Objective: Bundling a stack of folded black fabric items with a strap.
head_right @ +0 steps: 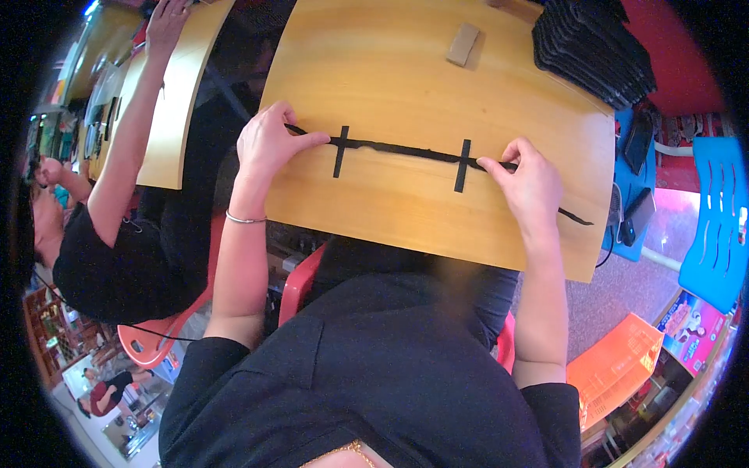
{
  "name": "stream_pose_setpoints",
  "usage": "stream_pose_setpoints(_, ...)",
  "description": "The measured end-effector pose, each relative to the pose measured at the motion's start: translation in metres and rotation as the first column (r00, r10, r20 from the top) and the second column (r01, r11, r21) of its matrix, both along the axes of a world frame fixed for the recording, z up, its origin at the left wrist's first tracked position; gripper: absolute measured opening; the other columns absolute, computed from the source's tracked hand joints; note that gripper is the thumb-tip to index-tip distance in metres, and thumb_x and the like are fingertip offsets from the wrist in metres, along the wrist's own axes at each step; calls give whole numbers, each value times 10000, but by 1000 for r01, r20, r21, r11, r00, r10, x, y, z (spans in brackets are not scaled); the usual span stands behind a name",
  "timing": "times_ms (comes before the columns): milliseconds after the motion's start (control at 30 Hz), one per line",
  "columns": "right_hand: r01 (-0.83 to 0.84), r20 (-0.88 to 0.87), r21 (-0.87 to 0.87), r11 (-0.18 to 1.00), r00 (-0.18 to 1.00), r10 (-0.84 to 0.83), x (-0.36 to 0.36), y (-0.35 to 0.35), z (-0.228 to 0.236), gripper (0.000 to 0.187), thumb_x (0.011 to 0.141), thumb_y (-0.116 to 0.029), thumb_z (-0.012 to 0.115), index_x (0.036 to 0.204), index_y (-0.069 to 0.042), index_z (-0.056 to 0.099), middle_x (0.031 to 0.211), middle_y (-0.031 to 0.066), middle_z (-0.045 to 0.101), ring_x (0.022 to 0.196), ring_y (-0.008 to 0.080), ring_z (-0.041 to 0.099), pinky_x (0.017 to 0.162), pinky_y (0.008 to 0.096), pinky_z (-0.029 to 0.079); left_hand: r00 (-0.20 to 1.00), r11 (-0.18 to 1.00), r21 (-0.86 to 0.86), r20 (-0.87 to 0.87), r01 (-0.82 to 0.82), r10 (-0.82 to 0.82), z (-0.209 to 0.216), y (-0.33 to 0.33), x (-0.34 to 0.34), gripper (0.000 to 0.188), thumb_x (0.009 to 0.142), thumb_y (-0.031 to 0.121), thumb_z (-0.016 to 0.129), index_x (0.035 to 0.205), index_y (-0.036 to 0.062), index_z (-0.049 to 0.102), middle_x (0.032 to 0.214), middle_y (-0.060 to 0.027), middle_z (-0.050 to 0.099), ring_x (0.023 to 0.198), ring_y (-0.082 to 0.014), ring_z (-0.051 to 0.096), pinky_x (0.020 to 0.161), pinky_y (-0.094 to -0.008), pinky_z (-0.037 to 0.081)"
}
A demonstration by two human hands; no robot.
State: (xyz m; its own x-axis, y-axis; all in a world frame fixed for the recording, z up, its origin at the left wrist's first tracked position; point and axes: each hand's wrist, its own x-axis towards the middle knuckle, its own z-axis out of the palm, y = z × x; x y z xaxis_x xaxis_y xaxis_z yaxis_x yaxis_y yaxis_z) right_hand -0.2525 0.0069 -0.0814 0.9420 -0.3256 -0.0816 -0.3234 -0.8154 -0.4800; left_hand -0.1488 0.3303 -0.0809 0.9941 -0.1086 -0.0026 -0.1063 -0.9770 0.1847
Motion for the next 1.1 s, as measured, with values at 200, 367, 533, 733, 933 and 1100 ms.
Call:
stream_pose_setpoints(200, -110, 357, -278, 954, 910, 209, -6, 8, -5, 254, 681, -230, 748, 796, -79, 579, 799, 53, 574, 763, 231, 567, 648, 336, 461, 886, 983, 47, 427, 178, -181, -7, -4, -7, 579, 517, 394, 837, 934, 84, 581, 929, -77, 575, 923, -215, 566, 748, -314, 461)
stream_pose_setpoints(367, -352, 487, -176, 919, 781, 392, -9, 11, -14, 153, 713, -41, 668, 857, -87, 645, 827, 44, 566, 791, 229, 556, 676, 337, 467, 814, 834, -132, 344, 536, -469, -9, -11, -20, 222, 642, 99, 723, 833, 88, 610, 858, -53, 552, 893, -236, 556, 736, -351, 459)
stream_pose_setpoints(533, -478, 432, -95, 873, 770, 469, -12, 7, -22, 251, 694, 40, 624, 880, -115, 694, 815, 49, 558, 763, 226, 548, 666, 327, 469, 766, 806, -83, 380, 587, -519, -26, -7, -30, 133, 694, 57, 597, 814, 105, 629, 770, -31, 543, 735, -206, 566, 619, -309, 481)
stream_pose_setpoints(733, -466, 441, -126, 876, 764, 470, -10, 7, -20, 319, 690, 44, 614, 931, -148, 699, 812, 39, 556, 744, 210, 550, 664, 319, 473, 746, 799, 13, 349, 601, -567, -18, -8, -33, 328, 686, 39, 570, 970, 158, 685, 717, -21, 533, 679, -186, 563, 589, -296, 484)
stream_pose_setpoints(933, -515, 370, -160, 842, 760, 535, -10, 2, -23, 354, 692, 38, 601, 962, -171, 696, 815, 37, 548, 759, 211, 548, 683, 328, 469, 719, 753, 31, 272, 658, -640, -23, -1, -32, 376, 677, 16, 566, 1010, 149, 679, 803, -40, 527, 759, -195, 552, 629, -308, 488)
stream_pose_setpoints(1100, -536, 362, -214, 817, 733, 576, -10, 1, -20, 370, 698, 47, 587, 984, -163, 691, 848, 39, 546, 774, 212, 538, 722, 346, 451, 742, 789, 98, 285, 607, -607, -20, 2, -44, 388, 717, 53, 551, 1101, 76, 602, 871, -53, 501, 864, -201, 522, 702, -305, 493)
